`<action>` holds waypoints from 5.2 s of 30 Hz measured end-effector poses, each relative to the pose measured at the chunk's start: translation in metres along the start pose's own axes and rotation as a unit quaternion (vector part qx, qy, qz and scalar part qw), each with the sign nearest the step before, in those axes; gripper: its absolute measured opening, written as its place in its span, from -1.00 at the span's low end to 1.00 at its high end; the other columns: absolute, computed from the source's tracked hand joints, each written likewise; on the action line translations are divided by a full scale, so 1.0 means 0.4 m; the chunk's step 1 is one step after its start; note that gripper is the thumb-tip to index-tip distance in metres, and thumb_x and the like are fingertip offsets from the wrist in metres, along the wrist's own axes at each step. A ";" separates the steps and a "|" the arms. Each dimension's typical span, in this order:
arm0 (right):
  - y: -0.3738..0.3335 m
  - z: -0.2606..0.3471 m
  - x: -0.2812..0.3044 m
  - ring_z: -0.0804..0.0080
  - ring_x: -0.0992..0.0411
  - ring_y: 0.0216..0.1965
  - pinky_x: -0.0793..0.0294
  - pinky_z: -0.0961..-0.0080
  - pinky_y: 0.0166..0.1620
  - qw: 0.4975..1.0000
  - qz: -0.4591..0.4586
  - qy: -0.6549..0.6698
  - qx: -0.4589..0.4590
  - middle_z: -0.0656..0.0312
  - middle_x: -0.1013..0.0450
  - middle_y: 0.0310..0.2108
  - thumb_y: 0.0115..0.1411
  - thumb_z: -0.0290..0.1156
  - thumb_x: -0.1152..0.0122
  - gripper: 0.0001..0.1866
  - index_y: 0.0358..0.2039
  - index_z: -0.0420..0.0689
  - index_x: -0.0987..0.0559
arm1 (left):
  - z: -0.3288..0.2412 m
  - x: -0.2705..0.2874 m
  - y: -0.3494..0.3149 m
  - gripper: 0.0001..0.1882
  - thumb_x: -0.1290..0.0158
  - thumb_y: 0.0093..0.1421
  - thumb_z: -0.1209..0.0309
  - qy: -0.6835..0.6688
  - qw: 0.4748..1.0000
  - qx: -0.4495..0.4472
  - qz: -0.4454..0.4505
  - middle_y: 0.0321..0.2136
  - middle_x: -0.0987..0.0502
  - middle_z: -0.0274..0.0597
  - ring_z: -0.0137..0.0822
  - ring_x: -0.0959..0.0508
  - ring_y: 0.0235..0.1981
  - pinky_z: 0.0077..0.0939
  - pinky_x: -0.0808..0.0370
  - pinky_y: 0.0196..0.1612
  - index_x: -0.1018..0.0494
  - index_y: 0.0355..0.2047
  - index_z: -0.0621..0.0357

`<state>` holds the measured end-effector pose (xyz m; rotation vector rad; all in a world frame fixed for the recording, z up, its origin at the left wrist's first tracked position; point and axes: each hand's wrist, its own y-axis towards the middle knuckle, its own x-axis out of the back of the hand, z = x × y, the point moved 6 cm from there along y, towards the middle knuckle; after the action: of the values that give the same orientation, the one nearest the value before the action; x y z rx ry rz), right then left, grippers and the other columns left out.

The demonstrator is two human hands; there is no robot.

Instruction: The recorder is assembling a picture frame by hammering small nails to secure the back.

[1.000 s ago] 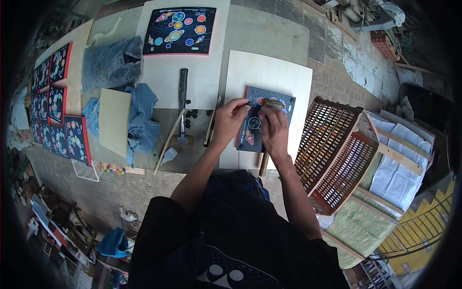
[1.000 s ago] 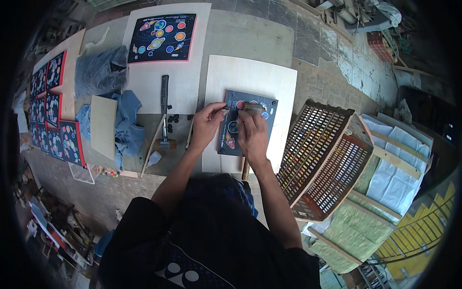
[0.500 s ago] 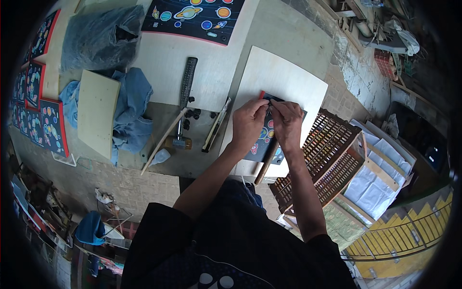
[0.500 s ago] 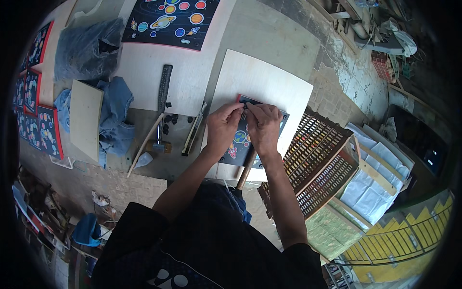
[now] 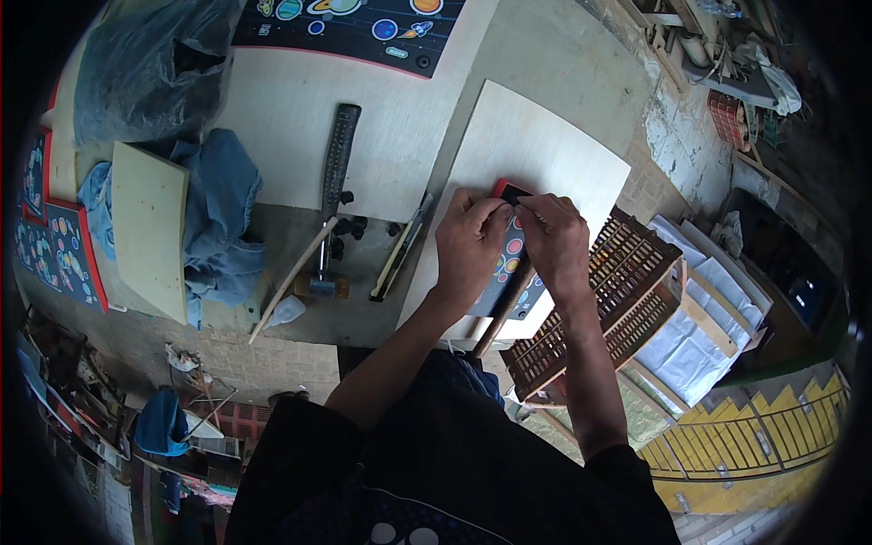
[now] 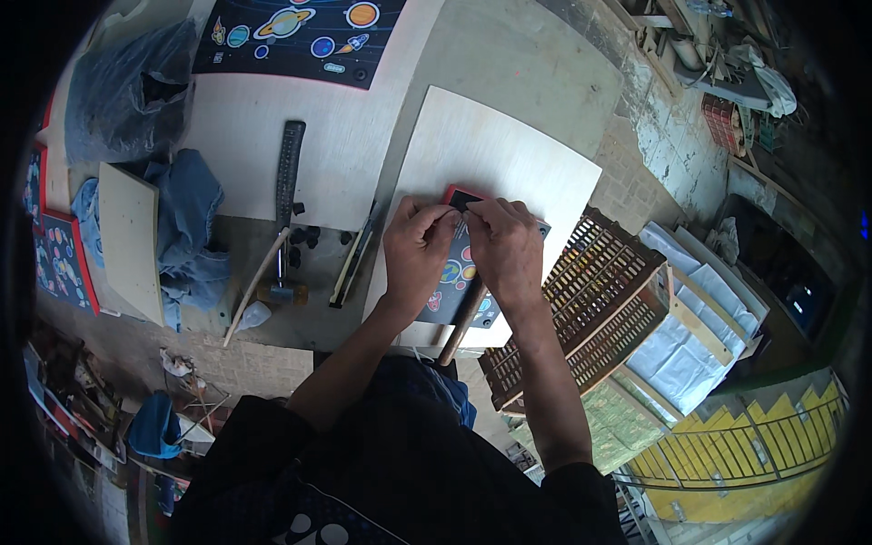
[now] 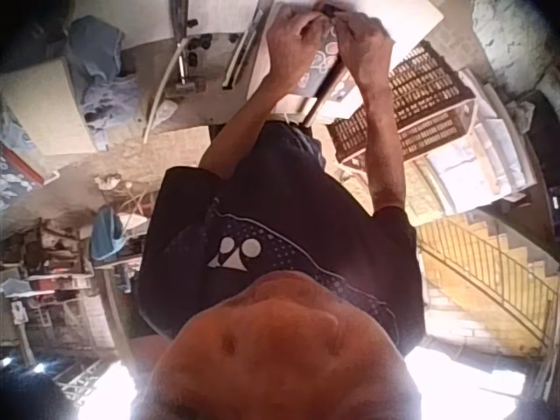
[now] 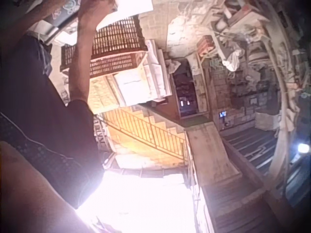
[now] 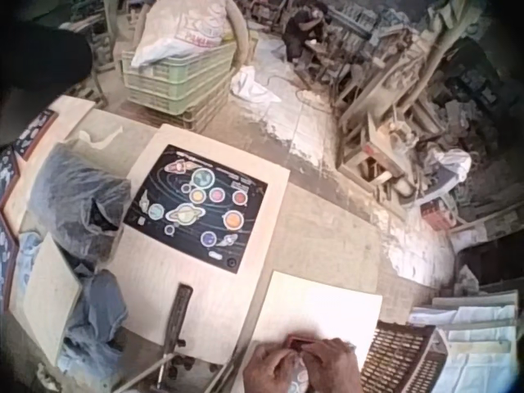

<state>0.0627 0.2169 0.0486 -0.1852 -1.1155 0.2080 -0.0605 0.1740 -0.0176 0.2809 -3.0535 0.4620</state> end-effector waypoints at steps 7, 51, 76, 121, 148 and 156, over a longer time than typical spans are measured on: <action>0.031 0.006 0.009 0.04 -0.57 -0.26 -0.55 0.16 -0.15 0.995 0.095 -0.023 -0.024 0.04 -0.60 -0.36 0.20 -0.44 -0.27 -0.90 -0.32 -0.19 -0.64 | 0.007 -0.009 0.006 -0.92 -0.22 0.22 0.49 0.015 1.000 0.013 0.016 -0.43 -0.44 -0.21 -0.39 -0.49 -0.57 -0.46 -0.44 -0.48 -0.60 -0.29 0.22; 0.113 -0.007 -0.020 0.01 -0.57 -0.51 -0.56 0.19 -0.41 0.939 0.340 -0.024 -0.045 0.00 -0.56 -0.54 0.24 -0.40 -0.17 -0.86 -0.29 -0.15 -0.65 | 0.002 -0.005 0.015 -0.94 -0.20 0.27 0.50 0.007 0.997 0.062 0.050 -0.44 -0.41 -0.24 -0.47 -0.43 -0.55 -0.55 -0.40 -0.51 -0.58 -0.29 0.24; 0.113 -0.011 -0.019 -0.04 -0.50 -0.57 -0.49 0.17 -0.49 0.955 0.295 0.010 -0.009 0.00 -0.50 -0.57 0.19 -0.49 -0.19 -0.92 -0.43 -0.20 -0.58 | -0.007 -0.007 0.036 -0.92 -0.18 0.21 0.54 0.017 0.993 0.074 0.085 -0.40 -0.44 -0.13 -0.17 -0.54 -0.52 -0.29 -0.46 -0.48 -0.52 -0.29 0.25; 0.104 -0.008 -0.023 -0.13 -0.54 -0.50 -0.55 0.03 -0.33 0.944 0.322 -0.046 0.062 -0.12 -0.50 -0.60 0.26 -0.41 -0.11 -0.80 -0.45 -0.24 -0.57 | -0.019 -0.011 0.021 -0.95 -0.14 0.24 0.50 0.081 0.994 0.046 0.048 -0.41 -0.44 -0.14 -0.28 -0.53 -0.57 -0.38 -0.48 -0.48 -0.54 -0.33 0.22; 0.104 -0.048 -0.047 -0.09 -0.51 -0.63 -0.52 0.08 -0.49 0.959 0.282 0.019 0.005 -0.07 -0.45 -0.71 0.19 -0.47 -0.17 -0.81 -0.55 -0.22 -0.58 | -0.064 -0.031 0.046 -0.97 -0.09 0.21 0.60 0.194 0.974 0.102 0.061 -0.44 -0.46 -0.08 -0.14 -0.53 -0.55 -0.31 -0.46 -0.49 -0.52 -0.35 0.29; 0.113 -0.046 -0.039 -0.17 -0.52 -0.57 -0.54 0.03 -0.39 0.953 0.296 0.051 -0.039 -0.16 -0.47 -0.65 0.16 -0.47 -0.17 -0.81 -0.55 -0.26 -0.58 | -0.078 -0.034 0.053 -0.95 -0.07 0.21 0.60 0.203 0.970 0.121 0.064 -0.46 -0.46 -0.06 -0.10 -0.55 -0.53 -0.26 -0.47 -0.45 -0.53 -0.37 0.28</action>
<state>0.0694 0.2556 0.0158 -0.5956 -0.9408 0.6811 -0.0508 0.2052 0.0051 -0.0080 -2.6239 0.7919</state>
